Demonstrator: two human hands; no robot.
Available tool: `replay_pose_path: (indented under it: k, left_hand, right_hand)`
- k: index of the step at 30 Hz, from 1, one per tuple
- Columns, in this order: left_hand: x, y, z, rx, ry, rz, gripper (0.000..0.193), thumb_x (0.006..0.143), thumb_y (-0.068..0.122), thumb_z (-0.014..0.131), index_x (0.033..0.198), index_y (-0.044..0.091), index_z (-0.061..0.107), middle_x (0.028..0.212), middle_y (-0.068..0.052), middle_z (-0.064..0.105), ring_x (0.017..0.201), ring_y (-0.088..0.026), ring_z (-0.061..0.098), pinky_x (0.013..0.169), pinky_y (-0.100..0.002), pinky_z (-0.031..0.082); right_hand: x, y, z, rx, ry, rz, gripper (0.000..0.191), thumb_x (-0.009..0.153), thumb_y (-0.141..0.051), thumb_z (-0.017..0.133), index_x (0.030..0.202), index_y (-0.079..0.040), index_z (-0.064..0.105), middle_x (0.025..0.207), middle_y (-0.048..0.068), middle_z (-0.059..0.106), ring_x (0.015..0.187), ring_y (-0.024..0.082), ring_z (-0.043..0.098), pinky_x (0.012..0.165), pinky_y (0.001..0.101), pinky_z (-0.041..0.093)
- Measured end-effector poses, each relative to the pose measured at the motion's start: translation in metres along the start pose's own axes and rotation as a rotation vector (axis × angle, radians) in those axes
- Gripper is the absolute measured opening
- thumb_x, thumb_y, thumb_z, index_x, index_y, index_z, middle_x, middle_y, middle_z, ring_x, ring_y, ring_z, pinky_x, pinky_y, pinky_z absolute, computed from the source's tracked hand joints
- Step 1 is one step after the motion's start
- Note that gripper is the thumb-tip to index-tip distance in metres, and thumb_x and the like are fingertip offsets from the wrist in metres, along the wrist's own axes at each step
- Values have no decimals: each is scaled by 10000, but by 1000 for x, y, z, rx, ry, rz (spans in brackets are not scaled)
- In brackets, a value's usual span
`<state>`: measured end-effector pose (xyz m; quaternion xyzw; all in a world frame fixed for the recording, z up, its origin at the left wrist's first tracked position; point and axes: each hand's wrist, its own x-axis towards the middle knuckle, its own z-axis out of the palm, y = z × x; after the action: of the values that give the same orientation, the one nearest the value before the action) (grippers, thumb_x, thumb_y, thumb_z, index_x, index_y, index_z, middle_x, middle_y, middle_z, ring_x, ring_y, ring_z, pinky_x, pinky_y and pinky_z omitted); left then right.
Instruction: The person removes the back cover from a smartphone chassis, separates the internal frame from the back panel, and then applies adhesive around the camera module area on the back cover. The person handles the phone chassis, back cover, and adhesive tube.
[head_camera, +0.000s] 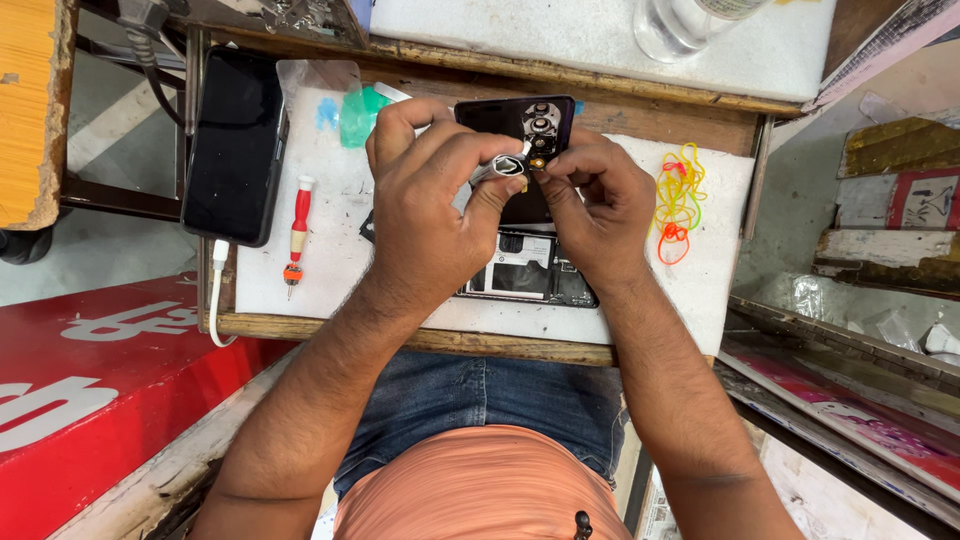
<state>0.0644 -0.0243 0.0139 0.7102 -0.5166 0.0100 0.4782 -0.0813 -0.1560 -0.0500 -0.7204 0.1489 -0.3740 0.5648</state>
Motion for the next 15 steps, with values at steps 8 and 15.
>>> replay_pose_path:
  k: [8, 15]
  left_hand:
    - [0, 7, -1, 0, -34, 11, 235, 912, 204, 849, 1108, 135, 739, 993, -2, 694, 1242, -275, 516, 1100, -478, 341]
    - [3, 9, 3, 35, -20, 19, 232, 928, 216, 836, 1128, 145, 742, 1020, 0, 706, 1260, -281, 498, 1129, -490, 326]
  right_hand:
    - [-2, 4, -1, 18, 3, 17, 176, 1028, 111, 699, 1104, -11, 598, 1274, 128, 665, 991, 84, 651, 848, 215, 559]
    - [-2, 4, -3, -27, -1, 3, 207, 1013, 129, 696, 1106, -26, 594, 1292, 121, 663, 968, 60, 599, 817, 193, 510]
